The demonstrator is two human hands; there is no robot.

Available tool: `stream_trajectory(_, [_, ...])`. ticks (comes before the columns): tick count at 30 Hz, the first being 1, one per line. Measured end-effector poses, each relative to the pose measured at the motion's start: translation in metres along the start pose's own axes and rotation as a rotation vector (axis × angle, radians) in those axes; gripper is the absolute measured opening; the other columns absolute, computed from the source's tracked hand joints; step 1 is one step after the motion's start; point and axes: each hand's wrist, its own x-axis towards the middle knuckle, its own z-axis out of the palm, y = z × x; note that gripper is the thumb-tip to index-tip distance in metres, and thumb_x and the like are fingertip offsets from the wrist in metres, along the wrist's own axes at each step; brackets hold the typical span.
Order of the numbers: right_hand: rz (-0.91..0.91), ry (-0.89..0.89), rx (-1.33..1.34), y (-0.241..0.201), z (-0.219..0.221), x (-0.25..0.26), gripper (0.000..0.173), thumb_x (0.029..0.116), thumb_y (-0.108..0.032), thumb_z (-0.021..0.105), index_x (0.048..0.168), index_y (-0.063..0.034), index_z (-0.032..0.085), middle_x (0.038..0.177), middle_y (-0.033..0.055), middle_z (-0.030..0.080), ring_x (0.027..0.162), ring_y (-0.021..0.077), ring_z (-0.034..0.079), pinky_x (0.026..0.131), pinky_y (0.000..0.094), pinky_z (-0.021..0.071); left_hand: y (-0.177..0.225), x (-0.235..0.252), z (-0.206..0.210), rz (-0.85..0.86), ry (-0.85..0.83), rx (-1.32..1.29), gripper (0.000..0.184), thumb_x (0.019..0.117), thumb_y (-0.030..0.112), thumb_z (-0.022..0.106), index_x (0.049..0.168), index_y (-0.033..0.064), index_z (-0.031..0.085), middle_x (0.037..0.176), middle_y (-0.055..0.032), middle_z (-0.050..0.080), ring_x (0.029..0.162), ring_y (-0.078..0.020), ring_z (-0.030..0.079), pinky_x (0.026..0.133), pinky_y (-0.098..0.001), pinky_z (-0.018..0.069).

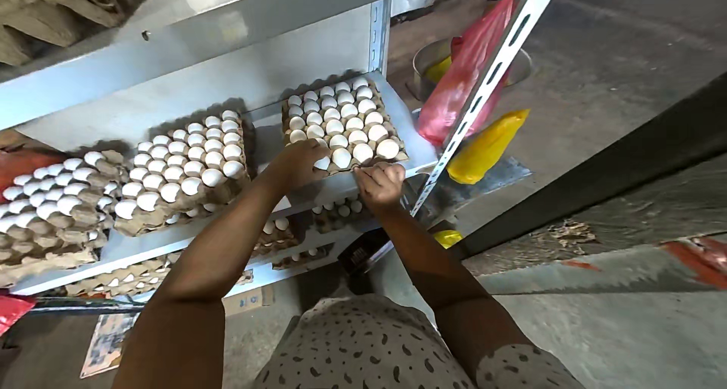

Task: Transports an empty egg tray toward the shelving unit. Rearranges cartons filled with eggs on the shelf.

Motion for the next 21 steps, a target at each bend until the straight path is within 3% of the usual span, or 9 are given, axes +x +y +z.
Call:
stream_trajectory(4, [-0.028,0.08,0.047,0.004,0.007,-0.006,0.011,0.0928,-0.01,0.07,0.094,-0.0117,0.081,0.09,0.0049,0.076,0.091,0.0234,0.065,0.088,0.0411,0.0431,0.001,0.007,0.002,0.06,0.026,0.111,0.048,0.0869,0.027,0.076,0.128,0.0031,0.068,0.116,-0.0246,0.067,0.108,-0.0427,0.066,0.092,-0.0587,0.0531])
stream_trajectory(10, [-0.008,0.099,0.02,0.004,0.013,-0.011,0.009,0.0922,-0.012,0.073,0.094,-0.0135,0.082,0.091,0.0026,0.077,0.087,0.0218,0.065,0.085,0.0395,0.0447,-0.002,0.011,-0.009,0.029,0.051,0.138,0.045,0.0868,0.035,0.076,0.12,0.0047,0.072,0.115,-0.0204,0.069,0.109,-0.0388,0.067,0.094,-0.0574,0.0527])
stream_trajectory(13, [0.001,0.099,0.005,0.003,0.012,-0.009,0.01,0.0924,-0.012,0.072,0.094,-0.0138,0.082,0.091,0.0021,0.077,0.086,0.0209,0.064,0.083,0.0383,0.044,0.0,0.014,-0.016,-0.002,0.028,0.16,0.047,0.0866,0.036,0.076,0.122,0.0064,0.071,0.118,-0.0195,0.068,0.112,-0.0384,0.066,0.096,-0.0573,0.0519])
stream_trajectory(16, [0.039,0.05,0.025,-0.003,0.004,-0.003,0.013,0.0921,-0.015,0.068,0.092,-0.0143,0.082,0.09,0.0023,0.076,0.089,0.0227,0.066,0.084,0.0408,0.0458,0.002,0.01,-0.003,0.027,0.055,0.163,0.046,0.0839,0.031,0.077,0.121,0.005,0.071,0.114,-0.0206,0.068,0.108,-0.0396,0.067,0.09,-0.0574,0.0543])
stream_trajectory(18, [0.109,0.017,0.056,-0.002,-0.006,0.012,0.022,0.0922,-0.025,0.063,0.095,-0.0136,0.081,0.096,0.0056,0.077,0.094,0.027,0.067,0.087,0.0466,0.0475,0.0,0.008,0.001,0.018,0.039,0.122,0.047,0.0864,0.033,0.077,0.124,0.006,0.071,0.117,-0.02,0.067,0.112,-0.0386,0.065,0.094,-0.056,0.0533])
stream_trajectory(21, [0.377,-0.121,0.116,0.014,-0.025,0.058,0.035,0.0952,-0.029,0.058,0.113,-0.0053,0.076,0.112,0.0196,0.071,0.109,0.0397,0.063,0.096,0.0568,0.0471,-0.012,0.004,-0.007,-0.153,0.122,-0.105,0.051,0.0945,0.04,0.072,0.131,0.0037,0.067,0.13,-0.0219,0.065,0.128,-0.038,0.058,0.11,-0.0556,0.0441])
